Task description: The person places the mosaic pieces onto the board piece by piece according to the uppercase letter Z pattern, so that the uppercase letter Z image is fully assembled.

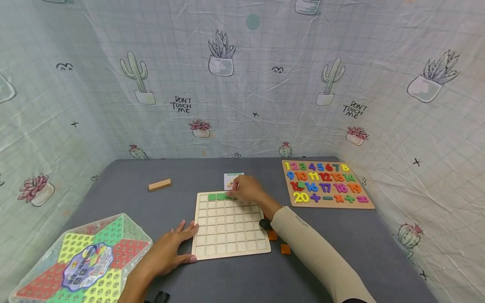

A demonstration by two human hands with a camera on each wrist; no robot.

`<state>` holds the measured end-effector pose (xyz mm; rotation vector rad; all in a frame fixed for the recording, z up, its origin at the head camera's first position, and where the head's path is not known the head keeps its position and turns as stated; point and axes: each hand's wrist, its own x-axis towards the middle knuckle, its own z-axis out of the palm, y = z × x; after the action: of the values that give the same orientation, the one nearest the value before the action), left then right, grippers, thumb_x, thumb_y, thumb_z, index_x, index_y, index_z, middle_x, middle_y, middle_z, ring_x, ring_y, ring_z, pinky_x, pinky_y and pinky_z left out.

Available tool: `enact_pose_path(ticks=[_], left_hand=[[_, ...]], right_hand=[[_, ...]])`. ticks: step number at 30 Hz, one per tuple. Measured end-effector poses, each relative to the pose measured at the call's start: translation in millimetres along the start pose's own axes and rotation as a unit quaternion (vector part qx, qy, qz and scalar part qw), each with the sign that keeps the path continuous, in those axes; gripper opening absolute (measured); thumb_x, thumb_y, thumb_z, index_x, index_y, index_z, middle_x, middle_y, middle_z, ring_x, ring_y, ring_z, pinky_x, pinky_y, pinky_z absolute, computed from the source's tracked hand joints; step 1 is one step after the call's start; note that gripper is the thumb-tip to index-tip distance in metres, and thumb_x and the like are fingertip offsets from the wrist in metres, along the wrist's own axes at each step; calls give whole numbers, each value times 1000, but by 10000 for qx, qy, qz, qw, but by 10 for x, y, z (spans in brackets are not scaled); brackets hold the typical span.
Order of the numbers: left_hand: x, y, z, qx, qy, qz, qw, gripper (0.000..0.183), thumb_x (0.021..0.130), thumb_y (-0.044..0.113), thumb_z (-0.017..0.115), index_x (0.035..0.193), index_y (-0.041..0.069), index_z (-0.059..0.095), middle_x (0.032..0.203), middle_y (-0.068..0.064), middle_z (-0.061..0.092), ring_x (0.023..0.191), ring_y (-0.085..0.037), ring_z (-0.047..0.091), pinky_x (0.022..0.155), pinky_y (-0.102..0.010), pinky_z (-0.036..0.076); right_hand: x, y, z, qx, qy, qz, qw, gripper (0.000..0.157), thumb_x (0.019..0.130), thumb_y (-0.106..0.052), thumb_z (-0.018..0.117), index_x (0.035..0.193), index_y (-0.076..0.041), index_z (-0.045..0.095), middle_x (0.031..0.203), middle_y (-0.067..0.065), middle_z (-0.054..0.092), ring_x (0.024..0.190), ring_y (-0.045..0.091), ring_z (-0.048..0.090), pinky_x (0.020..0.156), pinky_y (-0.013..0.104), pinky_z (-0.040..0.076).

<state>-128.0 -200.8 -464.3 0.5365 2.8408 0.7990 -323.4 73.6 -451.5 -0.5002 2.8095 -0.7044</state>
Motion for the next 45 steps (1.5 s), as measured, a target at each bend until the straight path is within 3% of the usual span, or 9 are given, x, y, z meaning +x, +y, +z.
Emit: enact_pose_path(ticks=[2,6,10,16,21,23,26,37,45], left_hand=[[1,1,7,4,21,28,10000,88,83,37,89,158,9,52,165,-15,48,154,-52,37,117,-76,35],[5,2,11,-12,56,34,10000,88,83,37,89,158,9,52,164,-15,48,155,-52,37,117,-75,36],[12,2,10,-18,86,41,10000,88,83,36,89,158,9,52,164,-14,48,155,-51,36,118,-74,35],[6,9,22,-77,40,-1,10000,88,83,37,89,158,10,52,165,-14,47,156,-51,35,118,-75,34],[-3,10,28,-99,14,-60,9999,89,82,38,89,158,11,52,166,-12,47,156,-50,35,119,-74,34],[-3,8,24,-87,13,-61,9999,89,82,38,90,158,11,52,166,-12,47,156,-49,35,119,-74,34],[-2,8,10,-96,-1,-77,9999,89,82,38,90,158,12,52,166,-11,46,156,-48,35,119,-73,34],[6,-10,-6,-57,77,-7,10000,88,82,36,90,158,11,53,166,-12,46,156,-49,36,119,-73,34],[1,-15,1,-77,67,-5,9999,88,82,35,90,158,11,53,166,-13,46,155,-50,37,119,-74,34]], right_hand=[[13,-17,11,-158,-17,128,9998,32,91,-45,84,77,-23,66,87,-1,71,68,14,56,56,30,41],[9,-46,6,-175,81,289,9994,29,88,-39,89,78,-22,68,104,-4,75,75,15,61,59,31,44],[-8,-61,-18,-41,106,326,9994,25,88,-36,89,80,-21,71,104,-4,75,81,17,64,63,33,46],[-50,-8,-40,259,76,-12,9996,19,87,-27,90,84,-19,73,118,-1,75,92,17,66,76,36,54],[-107,126,-75,780,43,-614,9950,10,92,-15,85,90,-11,75,103,8,76,84,17,66,76,32,55],[-136,198,-109,996,-8,-708,9925,9,94,-14,82,93,-9,75,89,8,72,77,18,65,70,30,54],[-188,304,-175,1260,-12,-737,9893,8,96,-15,81,94,-9,75,82,5,69,73,16,62,66,27,51],[-537,681,-489,1402,97,-852,9864,6,100,-14,76,101,-9,74,88,8,69,75,18,62,67,30,52],[-891,989,-651,1365,392,-518,9885,10,99,-18,78,103,-11,73,90,7,69,75,19,61,66,29,52]])
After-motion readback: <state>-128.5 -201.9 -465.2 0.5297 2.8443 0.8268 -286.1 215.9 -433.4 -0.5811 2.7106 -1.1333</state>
